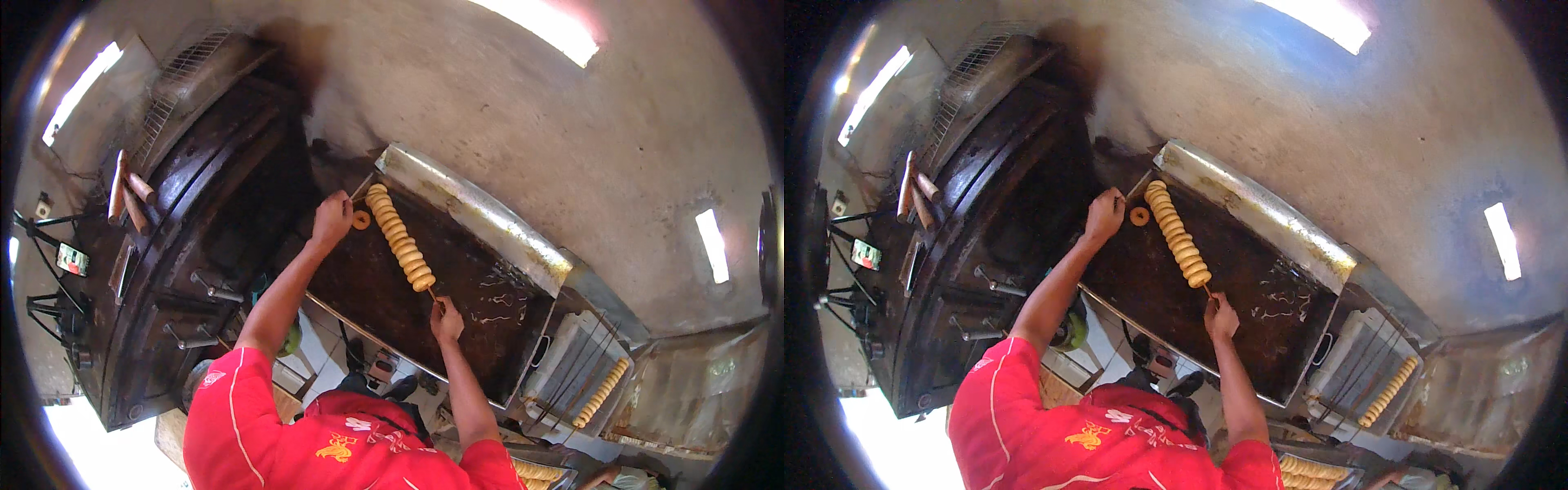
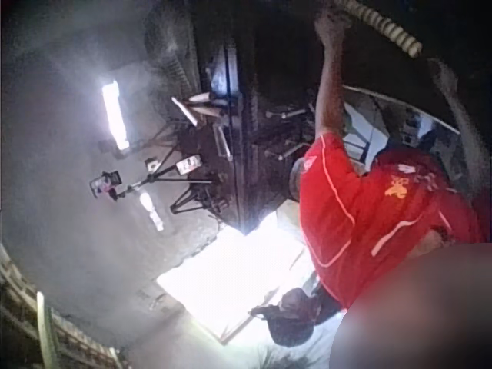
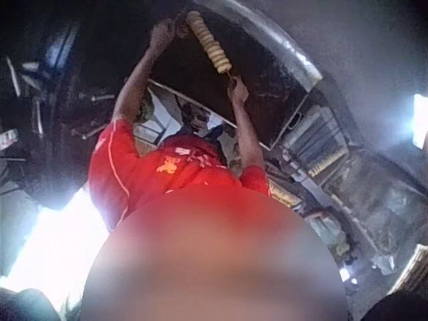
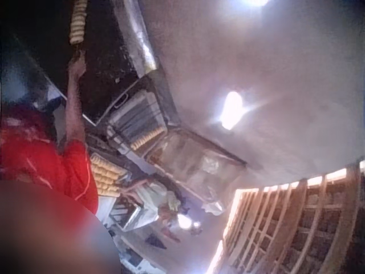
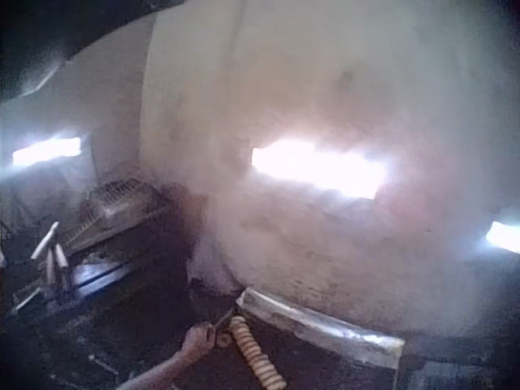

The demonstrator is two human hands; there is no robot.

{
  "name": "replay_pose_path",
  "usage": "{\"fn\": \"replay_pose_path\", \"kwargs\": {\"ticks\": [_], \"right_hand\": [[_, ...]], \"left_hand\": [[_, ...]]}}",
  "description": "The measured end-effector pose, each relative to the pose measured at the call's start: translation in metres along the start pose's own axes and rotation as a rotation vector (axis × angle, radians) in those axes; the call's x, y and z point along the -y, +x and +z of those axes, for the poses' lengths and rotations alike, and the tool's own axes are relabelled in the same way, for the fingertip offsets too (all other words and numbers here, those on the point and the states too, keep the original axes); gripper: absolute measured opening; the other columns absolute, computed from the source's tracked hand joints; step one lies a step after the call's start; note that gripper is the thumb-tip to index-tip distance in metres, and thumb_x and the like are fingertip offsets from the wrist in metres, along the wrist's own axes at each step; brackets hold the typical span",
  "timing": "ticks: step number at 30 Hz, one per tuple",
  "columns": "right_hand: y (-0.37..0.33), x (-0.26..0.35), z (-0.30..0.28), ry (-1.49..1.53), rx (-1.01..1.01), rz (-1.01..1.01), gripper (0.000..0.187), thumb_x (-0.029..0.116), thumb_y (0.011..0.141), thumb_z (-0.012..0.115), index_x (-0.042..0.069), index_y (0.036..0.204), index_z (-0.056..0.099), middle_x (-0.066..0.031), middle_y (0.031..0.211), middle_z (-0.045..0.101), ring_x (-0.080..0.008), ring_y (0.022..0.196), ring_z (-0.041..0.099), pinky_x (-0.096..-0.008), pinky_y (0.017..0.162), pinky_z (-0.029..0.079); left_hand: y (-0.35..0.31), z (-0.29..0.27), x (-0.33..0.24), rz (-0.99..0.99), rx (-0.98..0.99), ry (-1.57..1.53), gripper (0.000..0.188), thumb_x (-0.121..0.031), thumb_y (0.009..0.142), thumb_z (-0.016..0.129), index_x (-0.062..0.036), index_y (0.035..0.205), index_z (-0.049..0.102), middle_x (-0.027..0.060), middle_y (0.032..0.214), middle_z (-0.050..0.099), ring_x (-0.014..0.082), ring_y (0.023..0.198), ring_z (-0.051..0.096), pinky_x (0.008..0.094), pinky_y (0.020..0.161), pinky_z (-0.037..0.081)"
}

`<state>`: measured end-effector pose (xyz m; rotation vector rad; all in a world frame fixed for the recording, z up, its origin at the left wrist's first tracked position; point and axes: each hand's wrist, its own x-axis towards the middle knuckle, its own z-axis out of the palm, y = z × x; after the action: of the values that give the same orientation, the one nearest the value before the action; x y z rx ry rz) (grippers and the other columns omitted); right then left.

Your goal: The person uses a long metal skewer to thread round doughnuts from a tray onto the skewer, forming a spiral stack. The person then transfers the assembled skewer to a nearby rack and repeats the process with additional doughnuts.

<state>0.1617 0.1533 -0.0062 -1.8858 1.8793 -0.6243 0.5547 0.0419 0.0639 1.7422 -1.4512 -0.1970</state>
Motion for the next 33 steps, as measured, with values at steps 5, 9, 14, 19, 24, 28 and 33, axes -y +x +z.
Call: {"fn": "replay_pose_path", "kwargs": {"ticks": [5, 9, 14, 19, 24, 28, 33], "right_hand": [[-0.024, -0.026, 0.007, 0.205, -0.093, -0.036, 0.015, 0.03, 0.099, 0.07, 0.016, 0.105, 0.071, -0.0138, 0.081, 0.073, -0.0385, 0.075, 0.073, -0.0465, 0.065, 0.055], [-0.048, -0.033, -0.005, 0.342, -0.035, -0.016, 0.017, 0.026, 0.099, 0.071, 0.009, 0.101, 0.07, -0.0133, 0.082, 0.072, -0.0319, 0.077, 0.073, -0.0414, 0.071, 0.055], [-0.07, -0.054, -0.017, 0.165, -0.102, 0.009, 0.024, 0.036, 0.099, 0.071, 0.013, 0.1, 0.069, -0.0145, 0.082, 0.073, -0.0397, 0.078, 0.073, -0.0476, 0.066, 0.055], [-0.068, -0.041, -0.037, -0.065, 0.036, 0.032, 0.023, 0.038, 0.097, 0.07, 0.016, 0.099, 0.065, -0.0123, 0.083, 0.075, -0.0383, 0.079, 0.074, -0.0521, 0.068, 0.056], [-0.077, -0.026, -0.071, -0.183, 0.117, 0.081, 0.02, 0.033, 0.095, 0.071, 0.014, 0.095, 0.064, -0.0096, 0.087, 0.077, -0.0369, 0.081, 0.075, -0.0509, 0.069, 0.057], [-0.083, -0.025, -0.065, -0.276, 0.118, 0.057, 0.02, 0.034, 0.096, 0.07, 0.016, 0.102, 0.063, -0.0093, 0.085, 0.076, -0.0383, 0.078, 0.074, -0.0533, 0.066, 0.056], [-0.076, -0.021, -0.026, -0.124, 0.139, 0.064, 0.022, 0.037, 0.097, 0.068, 0.016, 0.102, 0.066, -0.0129, 0.089, 0.076, -0.0406, 0.085, 0.074, -0.0527, 0.071, 0.056]], "left_hand": [[0.067, 0.007, 0.011, 0.005, 0.004, 0.213, 0.016, -0.017, 0.097, 0.062, -0.002, 0.096, 0.065, 0.0239, 0.096, 0.071, 0.0461, 0.094, 0.069, 0.0551, 0.082, 0.055], [0.096, -0.001, 0.044, 0.041, 0.078, 0.288, 0.019, -0.02, 0.096, 0.063, -0.0012, 0.098, 0.067, 0.0236, 0.096, 0.073, 0.0458, 0.093, 0.07, 0.0538, 0.083, 0.056], [0.067, 0.005, 0.041, 0.133, 0.33, 0.128, 0.02, -0.02, 0.094, 0.065, -0.0015, 0.099, 0.069, 0.0237, 0.093, 0.073, 0.0454, 0.092, 0.071, 0.0534, 0.081, 0.055], [0.007, 0.022, 0.054, 0.008, 0.412, 0.278, 0.017, -0.02, 0.096, 0.063, -0.0035, 0.1, 0.068, 0.0239, 0.099, 0.072, 0.0471, 0.096, 0.069, 0.0566, 0.084, 0.054], [-0.039, 0.031, 0.026, -0.053, 0.467, 0.246, 0.018, -0.018, 0.097, 0.06, -0.003, 0.104, 0.066, 0.0242, 0.098, 0.072, 0.0478, 0.097, 0.069, 0.058, 0.085, 0.055], [-0.036, 0.03, 0.009, -0.012, 0.414, 0.322, 0.022, -0.018, 0.099, 0.055, -0.0027, 0.109, 0.067, 0.0247, 0.1, 0.072, 0.0462, 0.101, 0.069, 0.057, 0.088, 0.056], [0.017, 0.024, 0.057, -0.012, 0.444, 0.498, 0.026, -0.015, 0.097, 0.057, 0.0028, 0.113, 0.067, 0.0266, 0.109, 0.073, 0.0471, 0.105, 0.07, 0.0561, 0.089, 0.058]]}}
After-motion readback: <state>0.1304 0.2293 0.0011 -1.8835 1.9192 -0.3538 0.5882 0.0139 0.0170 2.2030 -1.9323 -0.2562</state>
